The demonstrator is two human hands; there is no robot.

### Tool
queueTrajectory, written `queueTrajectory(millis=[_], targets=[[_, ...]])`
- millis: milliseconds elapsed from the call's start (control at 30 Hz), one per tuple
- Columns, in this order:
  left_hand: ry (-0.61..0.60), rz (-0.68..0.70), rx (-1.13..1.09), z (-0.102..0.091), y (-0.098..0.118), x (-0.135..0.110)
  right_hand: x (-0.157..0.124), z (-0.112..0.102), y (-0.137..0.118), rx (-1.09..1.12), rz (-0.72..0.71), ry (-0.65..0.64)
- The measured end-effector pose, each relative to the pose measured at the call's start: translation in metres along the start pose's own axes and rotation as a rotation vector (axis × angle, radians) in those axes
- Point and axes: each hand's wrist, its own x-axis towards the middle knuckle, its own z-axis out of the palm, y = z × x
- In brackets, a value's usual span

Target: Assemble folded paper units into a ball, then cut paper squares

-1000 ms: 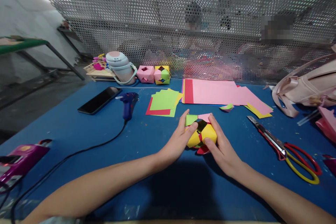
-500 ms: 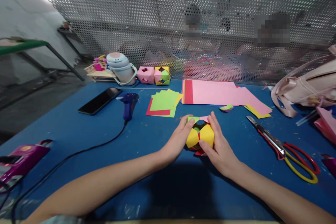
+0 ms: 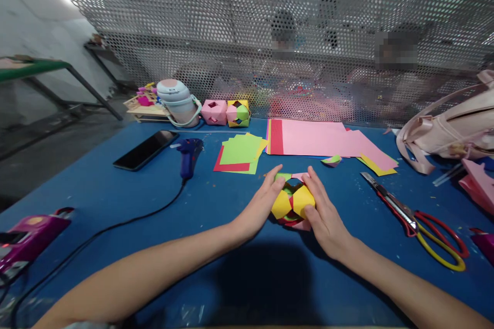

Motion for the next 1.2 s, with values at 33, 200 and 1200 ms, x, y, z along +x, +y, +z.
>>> queueTrajectory(millis=[33, 200, 1200], targets=[[-0.004, -0.005, 0.012, 0.001, 0.001, -0.001, 0.0, 0.001, 0.0, 0.013, 0.011, 0.005], [0.005, -0.012, 0.101, 0.005, 0.004, -0.002, 0.0, 0.005, -0.002, 0.06, 0.079, 0.005], [-0.056, 0.009, 0.004, 0.001, 0.011, -0.002, 0.006, -0.012, -0.012, 0.332, 0.314, 0.026]])
